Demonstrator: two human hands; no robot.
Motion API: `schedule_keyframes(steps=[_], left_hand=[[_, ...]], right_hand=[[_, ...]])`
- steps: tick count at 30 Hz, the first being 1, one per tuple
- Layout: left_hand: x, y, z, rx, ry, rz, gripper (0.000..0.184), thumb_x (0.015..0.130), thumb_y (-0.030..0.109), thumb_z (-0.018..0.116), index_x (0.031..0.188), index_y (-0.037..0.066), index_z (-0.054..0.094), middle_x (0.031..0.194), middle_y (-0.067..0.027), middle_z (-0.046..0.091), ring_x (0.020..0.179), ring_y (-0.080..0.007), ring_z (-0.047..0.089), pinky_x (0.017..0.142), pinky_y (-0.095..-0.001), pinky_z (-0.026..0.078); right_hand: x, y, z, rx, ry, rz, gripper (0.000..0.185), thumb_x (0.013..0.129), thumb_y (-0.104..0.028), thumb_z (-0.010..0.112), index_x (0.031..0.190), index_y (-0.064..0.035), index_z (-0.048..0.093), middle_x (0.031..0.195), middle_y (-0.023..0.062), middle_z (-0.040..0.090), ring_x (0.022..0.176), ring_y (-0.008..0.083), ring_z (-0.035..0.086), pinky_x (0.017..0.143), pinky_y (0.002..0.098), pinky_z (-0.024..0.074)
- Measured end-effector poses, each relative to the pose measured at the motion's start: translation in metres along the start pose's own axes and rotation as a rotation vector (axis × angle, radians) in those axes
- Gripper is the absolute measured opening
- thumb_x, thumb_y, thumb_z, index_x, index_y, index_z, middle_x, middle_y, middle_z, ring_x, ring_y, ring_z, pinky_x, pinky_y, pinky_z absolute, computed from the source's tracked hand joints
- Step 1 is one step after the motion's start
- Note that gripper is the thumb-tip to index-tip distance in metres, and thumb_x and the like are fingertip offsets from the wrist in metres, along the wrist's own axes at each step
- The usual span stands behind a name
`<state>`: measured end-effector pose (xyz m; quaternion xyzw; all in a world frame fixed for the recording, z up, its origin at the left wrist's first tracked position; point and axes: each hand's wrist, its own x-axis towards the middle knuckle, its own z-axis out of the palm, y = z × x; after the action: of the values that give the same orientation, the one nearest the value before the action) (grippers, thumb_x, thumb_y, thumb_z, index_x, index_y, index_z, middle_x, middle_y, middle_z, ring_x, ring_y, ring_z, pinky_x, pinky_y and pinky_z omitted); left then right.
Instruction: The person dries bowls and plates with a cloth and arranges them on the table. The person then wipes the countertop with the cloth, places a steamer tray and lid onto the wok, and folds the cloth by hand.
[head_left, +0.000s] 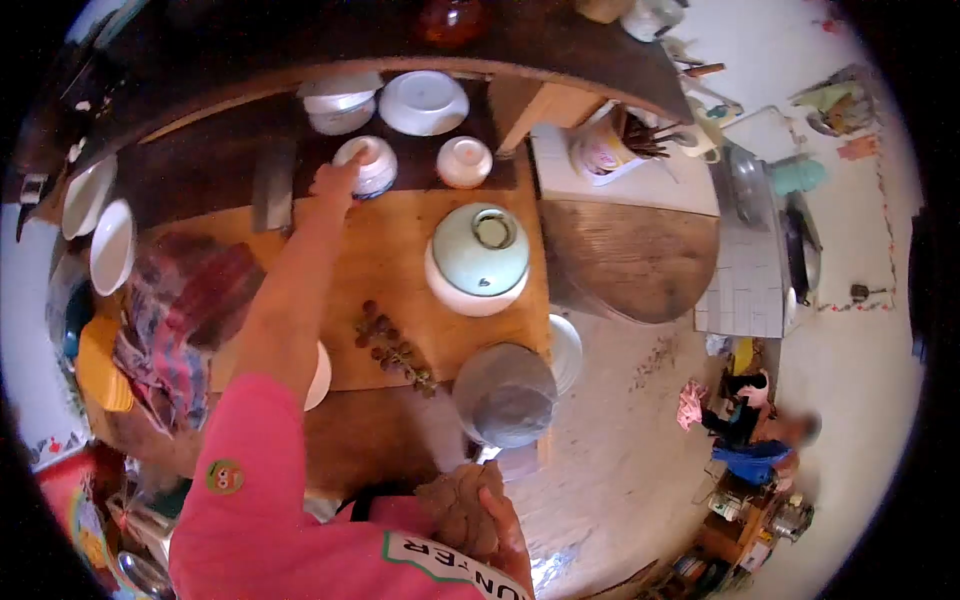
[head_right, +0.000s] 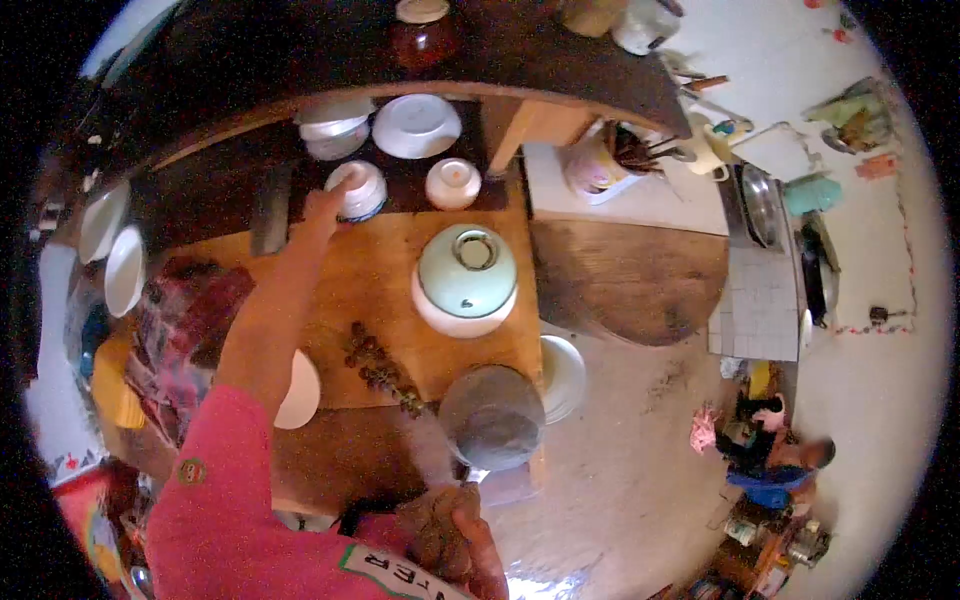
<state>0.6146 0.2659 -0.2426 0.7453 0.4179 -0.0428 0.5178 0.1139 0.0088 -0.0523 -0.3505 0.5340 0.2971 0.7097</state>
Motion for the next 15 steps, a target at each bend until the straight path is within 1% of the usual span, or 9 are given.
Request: schedule_keyframes(steps=[3, 4, 5, 6, 8, 10, 12, 14, 15], left_hand=[[0.002, -0.006, -0.011, -0.068, -0.096, -0.004, 0.105, 0.062, 0.060, 0.082, 0.132, -0.010, 0.044, 0.125, -0.0219, 0.056, 0.093, -0.0356, 0.066, 0.058, -0.0428, 0.061], [0.006, -0.010, -0.011, -0.111, -0.116, -0.009, 0.106, 0.063, 0.057, 0.083, 0.134, -0.009, 0.040, 0.128, -0.0229, 0.053, 0.102, -0.0347, 0.063, 0.065, -0.0453, 0.060], [0.027, -0.019, -0.006, -0.251, -0.226, -0.011, 0.106, 0.062, 0.052, 0.085, 0.135, -0.009, 0.039, 0.130, -0.0235, 0.051, 0.109, -0.0341, 0.059, 0.072, -0.0472, 0.057], [0.035, -0.025, -0.003, -0.302, -0.199, 0.011, 0.104, 0.060, 0.046, 0.087, 0.133, -0.010, 0.039, 0.130, -0.0235, 0.050, 0.114, -0.0339, 0.055, 0.074, -0.0479, 0.056], [0.034, -0.028, -0.016, -0.377, -0.373, 0.135, 0.097, 0.062, 0.042, 0.087, 0.129, -0.011, 0.042, 0.126, -0.0219, 0.052, 0.110, -0.0334, 0.057, 0.071, -0.0463, 0.056], [0.024, -0.023, -0.009, -0.310, -0.139, 0.098, 0.087, 0.066, 0.040, 0.085, 0.124, -0.012, 0.047, 0.121, -0.0204, 0.055, 0.102, -0.0311, 0.060, 0.070, -0.0439, 0.055], [0.087, -0.071, 0.010, -0.420, -0.225, 0.154, 0.081, 0.067, 0.039, 0.084, 0.120, -0.013, 0.051, 0.114, -0.0194, 0.059, 0.093, -0.0299, 0.063, 0.067, -0.0429, 0.055], [0.049, -0.061, -0.009, -0.495, -0.287, 0.186, 0.067, 0.072, 0.036, 0.081, 0.113, -0.011, 0.056, 0.105, -0.0162, 0.062, 0.088, -0.0266, 0.063, 0.063, -0.0403, 0.052], [0.060, -0.069, -0.010, -0.325, -0.251, 0.183, 0.057, 0.075, 0.033, 0.078, 0.108, -0.009, 0.058, 0.101, -0.0142, 0.063, 0.088, -0.0248, 0.063, 0.063, -0.0384, 0.051]], right_hand=[[-0.023, -0.009, 0.006, 0.077, -0.074, -0.054, 0.051, 0.091, -0.035, 0.065, 0.124, 0.0025, 0.056, 0.114, 0.0118, 0.064, 0.102, 0.0206, 0.062, 0.087, 0.0340, 0.0496], [-0.027, -0.009, 0.005, 0.126, -0.117, -0.079, 0.052, 0.090, -0.035, 0.065, 0.125, 0.0023, 0.055, 0.115, 0.0118, 0.064, 0.103, 0.0205, 0.062, 0.088, 0.0339, 0.0494], [-0.001, 0.009, -0.016, -0.012, 0.089, -0.011, 0.050, 0.092, -0.032, 0.064, 0.129, -0.0013, 0.051, 0.117, 0.0099, 0.062, 0.107, 0.0197, 0.059, 0.090, 0.0332, 0.0487], [-0.004, 0.006, -0.013, 0.065, 0.036, -0.032, 0.050, 0.092, -0.031, 0.064, 0.130, -0.0010, 0.050, 0.118, 0.0106, 0.062, 0.107, 0.0205, 0.060, 0.091, 0.0337, 0.0491], [-0.021, -0.004, -0.008, 0.191, -0.093, -0.068, 0.051, 0.092, -0.030, 0.063, 0.131, -0.0005, 0.049, 0.118, 0.0121, 0.061, 0.106, 0.0222, 0.061, 0.092, 0.0347, 0.0500], [-0.040, -0.013, -0.009, 0.279, -0.238, -0.093, 0.052, 0.092, -0.028, 0.063, 0.132, 0.0000, 0.047, 0.119, 0.0136, 0.061, 0.106, 0.0239, 0.062, 0.094, 0.0356, 0.0509], [-0.042, -0.016, -0.024, 0.303, -0.316, -0.129, 0.052, 0.092, -0.027, 0.063, 0.133, 0.0001, 0.046, 0.119, 0.0148, 0.061, 0.105, 0.0253, 0.062, 0.095, 0.0362, 0.0514], [-0.038, -0.009, -0.045, 0.295, -0.325, -0.170, 0.052, 0.092, -0.027, 0.064, 0.132, -0.0003, 0.047, 0.118, 0.0157, 0.061, 0.105, 0.0266, 0.063, 0.095, 0.0362, 0.0515], [-0.053, -0.014, -0.051, 0.362, -0.438, -0.218, 0.051, 0.092, -0.027, 0.064, 0.132, -0.0006, 0.047, 0.119, 0.0151, 0.060, 0.106, 0.0265, 0.062, 0.095, 0.0371, 0.0505]])
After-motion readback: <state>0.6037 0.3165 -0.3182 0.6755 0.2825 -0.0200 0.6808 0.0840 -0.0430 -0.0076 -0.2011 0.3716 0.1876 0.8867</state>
